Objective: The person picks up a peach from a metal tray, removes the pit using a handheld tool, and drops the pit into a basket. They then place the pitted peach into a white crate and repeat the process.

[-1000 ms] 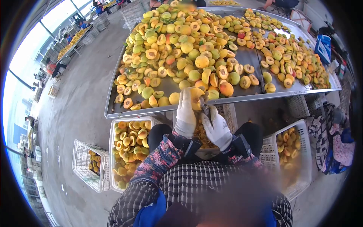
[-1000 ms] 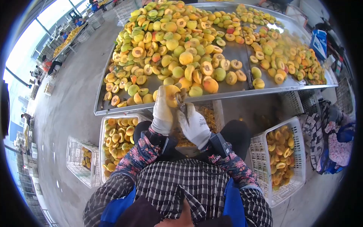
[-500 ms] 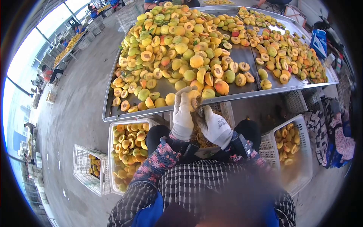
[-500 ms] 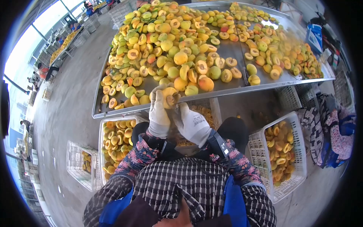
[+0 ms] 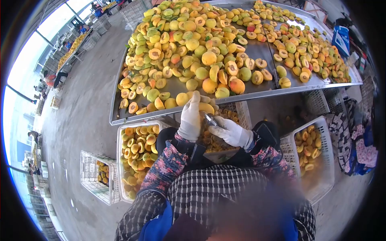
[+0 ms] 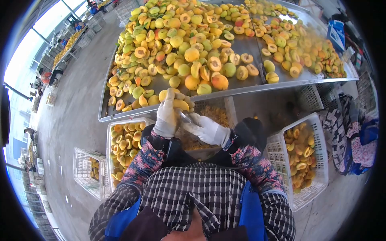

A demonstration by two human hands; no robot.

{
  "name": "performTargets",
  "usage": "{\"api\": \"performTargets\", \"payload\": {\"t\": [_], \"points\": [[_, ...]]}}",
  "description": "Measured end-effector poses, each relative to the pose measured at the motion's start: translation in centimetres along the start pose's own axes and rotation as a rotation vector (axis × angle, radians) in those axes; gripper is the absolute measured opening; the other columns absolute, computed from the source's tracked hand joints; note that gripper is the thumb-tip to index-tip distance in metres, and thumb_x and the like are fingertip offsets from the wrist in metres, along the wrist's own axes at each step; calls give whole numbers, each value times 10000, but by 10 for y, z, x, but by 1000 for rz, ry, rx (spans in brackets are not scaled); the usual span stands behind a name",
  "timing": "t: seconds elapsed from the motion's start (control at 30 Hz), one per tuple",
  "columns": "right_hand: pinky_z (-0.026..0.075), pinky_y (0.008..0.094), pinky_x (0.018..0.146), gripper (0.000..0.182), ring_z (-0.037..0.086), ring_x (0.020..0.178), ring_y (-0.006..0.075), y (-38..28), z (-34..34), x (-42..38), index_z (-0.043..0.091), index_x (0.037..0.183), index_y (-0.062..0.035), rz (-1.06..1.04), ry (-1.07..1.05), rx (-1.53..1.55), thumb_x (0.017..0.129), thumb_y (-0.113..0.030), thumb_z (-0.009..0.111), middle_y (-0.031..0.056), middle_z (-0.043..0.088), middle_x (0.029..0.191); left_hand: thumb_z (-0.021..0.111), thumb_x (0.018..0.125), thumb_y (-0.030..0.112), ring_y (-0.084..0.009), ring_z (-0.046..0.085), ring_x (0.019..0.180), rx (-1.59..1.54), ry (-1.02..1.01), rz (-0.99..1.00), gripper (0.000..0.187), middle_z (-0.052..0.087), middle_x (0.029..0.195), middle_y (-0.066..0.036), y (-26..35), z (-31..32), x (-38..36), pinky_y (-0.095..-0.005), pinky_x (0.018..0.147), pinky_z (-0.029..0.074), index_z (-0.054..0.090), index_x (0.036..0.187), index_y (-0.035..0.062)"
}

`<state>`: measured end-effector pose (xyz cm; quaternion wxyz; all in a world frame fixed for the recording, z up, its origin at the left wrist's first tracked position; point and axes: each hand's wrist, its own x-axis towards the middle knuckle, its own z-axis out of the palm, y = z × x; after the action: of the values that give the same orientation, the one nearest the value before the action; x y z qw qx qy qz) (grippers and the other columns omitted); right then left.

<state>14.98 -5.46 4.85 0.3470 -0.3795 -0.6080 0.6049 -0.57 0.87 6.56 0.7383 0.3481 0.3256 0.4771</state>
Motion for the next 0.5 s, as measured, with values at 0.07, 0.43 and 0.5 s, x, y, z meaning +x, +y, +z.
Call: {"api": "performTargets", "payload": {"t": [0.07,0.43,0.5], "points": [[451,264,782,326,521,853,112,8,0,0,485,1248,-40,-19,39,-25,995,-244,519,54,580,974,490,989,424,-270,640,802,48,7,-70,412,622,883,-133,-1,2,5,-394,731,539,550,978,17],[358,300,412,220,470,459,175,11,-11,-39,537,1053,-99,402,15,736,984,-305,510,55,519,648,481,990,442,-251,634,890,-149,44,-31,435,621,988,-105,-27,-2,27,-341,775,521,528,1085,20],[424,379,507,253,556,566,295,47,-20,-41,526,1057,-58,78,226,3,966,-294,528,141,573,698,487,995,412,-250,634,907,-177,79,-8,411,620,1009,-107,-21,-4,25,-345,810,521,528,1114,21]]}}
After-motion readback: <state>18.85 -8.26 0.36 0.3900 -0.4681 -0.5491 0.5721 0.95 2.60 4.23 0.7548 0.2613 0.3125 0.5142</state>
